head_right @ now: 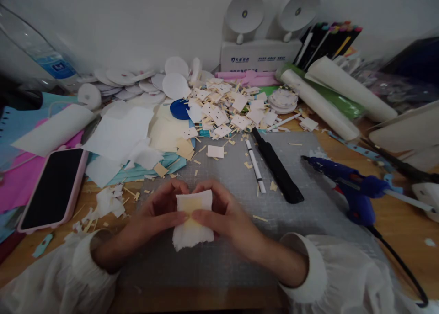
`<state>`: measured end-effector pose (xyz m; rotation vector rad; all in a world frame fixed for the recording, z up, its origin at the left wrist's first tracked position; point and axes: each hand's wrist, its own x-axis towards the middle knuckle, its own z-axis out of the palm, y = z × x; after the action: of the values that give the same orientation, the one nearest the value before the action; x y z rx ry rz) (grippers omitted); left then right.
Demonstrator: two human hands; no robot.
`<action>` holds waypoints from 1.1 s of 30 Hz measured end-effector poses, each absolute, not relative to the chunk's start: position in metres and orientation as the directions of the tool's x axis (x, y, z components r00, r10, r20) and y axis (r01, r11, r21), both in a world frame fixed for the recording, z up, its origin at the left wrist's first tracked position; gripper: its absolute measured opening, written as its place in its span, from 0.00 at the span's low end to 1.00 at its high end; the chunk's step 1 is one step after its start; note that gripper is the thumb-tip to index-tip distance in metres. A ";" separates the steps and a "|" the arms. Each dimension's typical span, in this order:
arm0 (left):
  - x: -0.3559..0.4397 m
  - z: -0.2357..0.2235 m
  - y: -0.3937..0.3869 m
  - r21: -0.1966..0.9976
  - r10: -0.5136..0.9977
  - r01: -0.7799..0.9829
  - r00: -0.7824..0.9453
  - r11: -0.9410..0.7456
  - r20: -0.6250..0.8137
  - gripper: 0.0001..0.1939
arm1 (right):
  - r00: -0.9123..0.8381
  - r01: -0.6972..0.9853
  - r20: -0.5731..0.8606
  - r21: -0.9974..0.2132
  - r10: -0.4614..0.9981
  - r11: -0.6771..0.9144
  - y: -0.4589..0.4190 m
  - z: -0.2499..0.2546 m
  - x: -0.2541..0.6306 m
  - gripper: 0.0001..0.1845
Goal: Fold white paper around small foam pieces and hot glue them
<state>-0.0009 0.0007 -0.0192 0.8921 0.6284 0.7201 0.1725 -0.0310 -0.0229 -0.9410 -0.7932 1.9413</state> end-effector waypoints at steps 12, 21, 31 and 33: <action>-0.002 -0.018 0.000 0.858 0.740 -0.261 0.647 0.442 -0.185 0.10 | -0.475 -0.385 -0.303 -0.773 0.826 -0.505 -0.031 -0.021 0.173 0.17; -0.005 -0.022 0.000 0.865 0.741 -0.280 0.657 0.415 -0.142 0.10 | -0.452 -0.321 -0.219 -0.864 0.865 -0.387 -0.030 -0.019 0.173 0.18; -0.001 -0.014 -0.005 0.984 0.821 -0.028 0.556 0.176 -0.131 0.09 | -0.331 -0.138 0.008 -0.990 0.944 -0.040 -0.035 -0.024 0.169 0.18; -0.002 -0.014 -0.005 0.987 0.833 0.066 0.531 0.144 -0.157 0.08 | -0.335 -0.121 0.015 -0.992 0.942 -0.027 -0.035 -0.023 0.168 0.14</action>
<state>-0.0018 -0.0049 -0.0138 1.3268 0.8734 0.6690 0.1685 -0.0352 -0.0229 -0.9380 -1.3539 1.5159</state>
